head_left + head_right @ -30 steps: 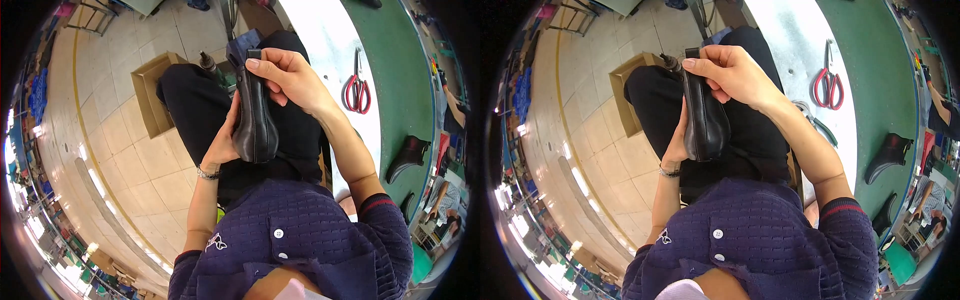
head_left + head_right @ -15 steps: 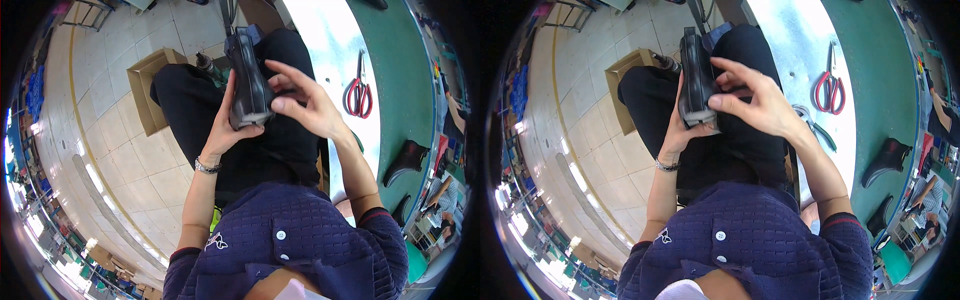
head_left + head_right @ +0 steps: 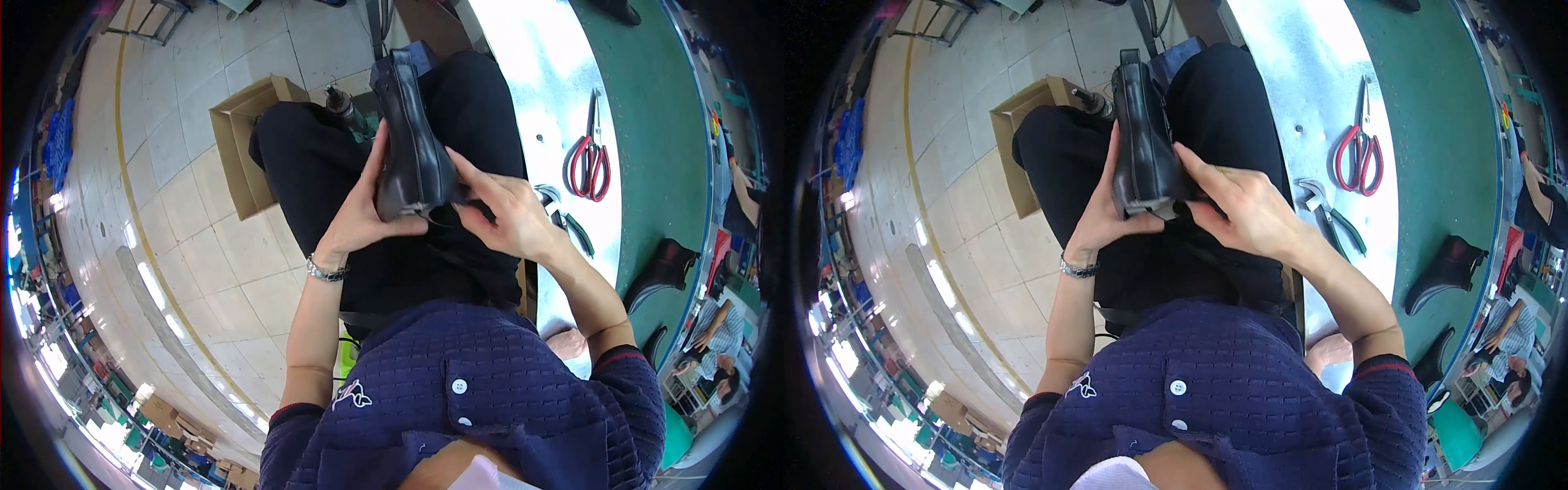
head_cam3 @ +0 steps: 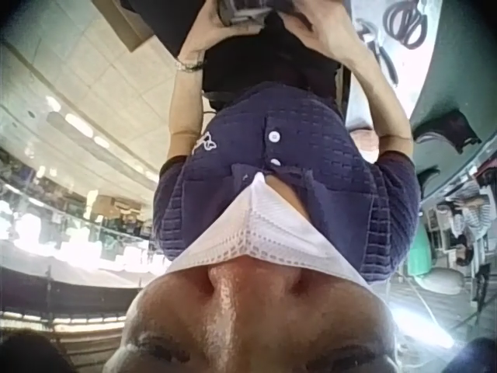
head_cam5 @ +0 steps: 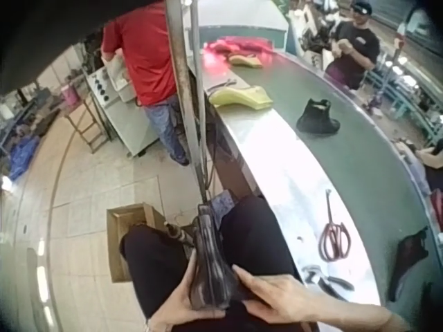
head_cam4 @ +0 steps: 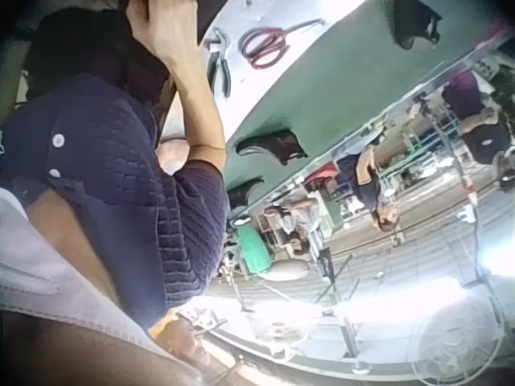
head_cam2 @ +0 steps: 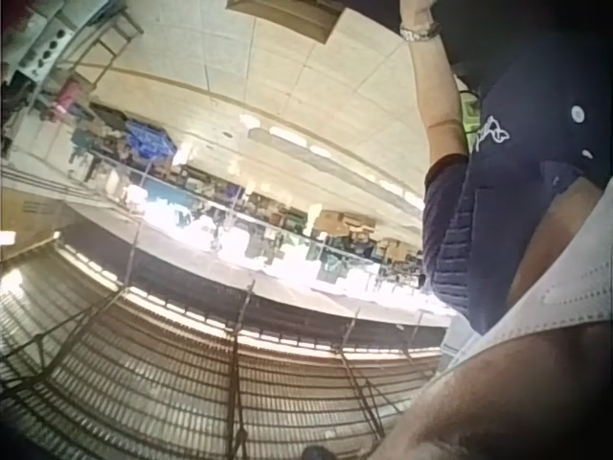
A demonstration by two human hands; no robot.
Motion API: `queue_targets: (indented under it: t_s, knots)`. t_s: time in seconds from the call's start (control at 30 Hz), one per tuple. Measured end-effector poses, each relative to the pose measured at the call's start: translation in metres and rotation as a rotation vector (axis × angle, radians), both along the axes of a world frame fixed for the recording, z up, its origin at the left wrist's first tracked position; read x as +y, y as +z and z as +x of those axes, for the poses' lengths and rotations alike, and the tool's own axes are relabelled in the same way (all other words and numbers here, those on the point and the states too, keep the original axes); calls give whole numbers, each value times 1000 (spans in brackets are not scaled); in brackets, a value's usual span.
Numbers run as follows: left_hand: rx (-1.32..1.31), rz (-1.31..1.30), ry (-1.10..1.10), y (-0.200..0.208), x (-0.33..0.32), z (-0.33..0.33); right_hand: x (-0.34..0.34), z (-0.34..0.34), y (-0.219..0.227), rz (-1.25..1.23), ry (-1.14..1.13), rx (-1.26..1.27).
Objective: Manually inspect and refine the assembly of a black leather boot during manufacturing.
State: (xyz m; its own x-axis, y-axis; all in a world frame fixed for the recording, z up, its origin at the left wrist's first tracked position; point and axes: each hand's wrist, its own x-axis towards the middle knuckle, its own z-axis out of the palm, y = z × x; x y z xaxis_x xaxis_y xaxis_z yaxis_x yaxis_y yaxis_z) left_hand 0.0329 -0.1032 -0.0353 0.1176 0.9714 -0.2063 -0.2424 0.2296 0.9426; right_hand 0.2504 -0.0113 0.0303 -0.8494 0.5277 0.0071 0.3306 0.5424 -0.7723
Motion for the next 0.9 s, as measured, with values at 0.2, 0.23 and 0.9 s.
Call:
queue_targets:
  t_s: [0.2, 0.23, 0.9]
  knots:
    - [-332, -27, 176, -1, -7, 22, 0, 29, 12, -543, 23, -6]
    - [-294, -140, 298, 2, -3, 32, 2, 33, 17, -657, 93, -23]
    - [117, 41, 416, -35, 4, 86, 27, -16, 58, -356, -61, -901]
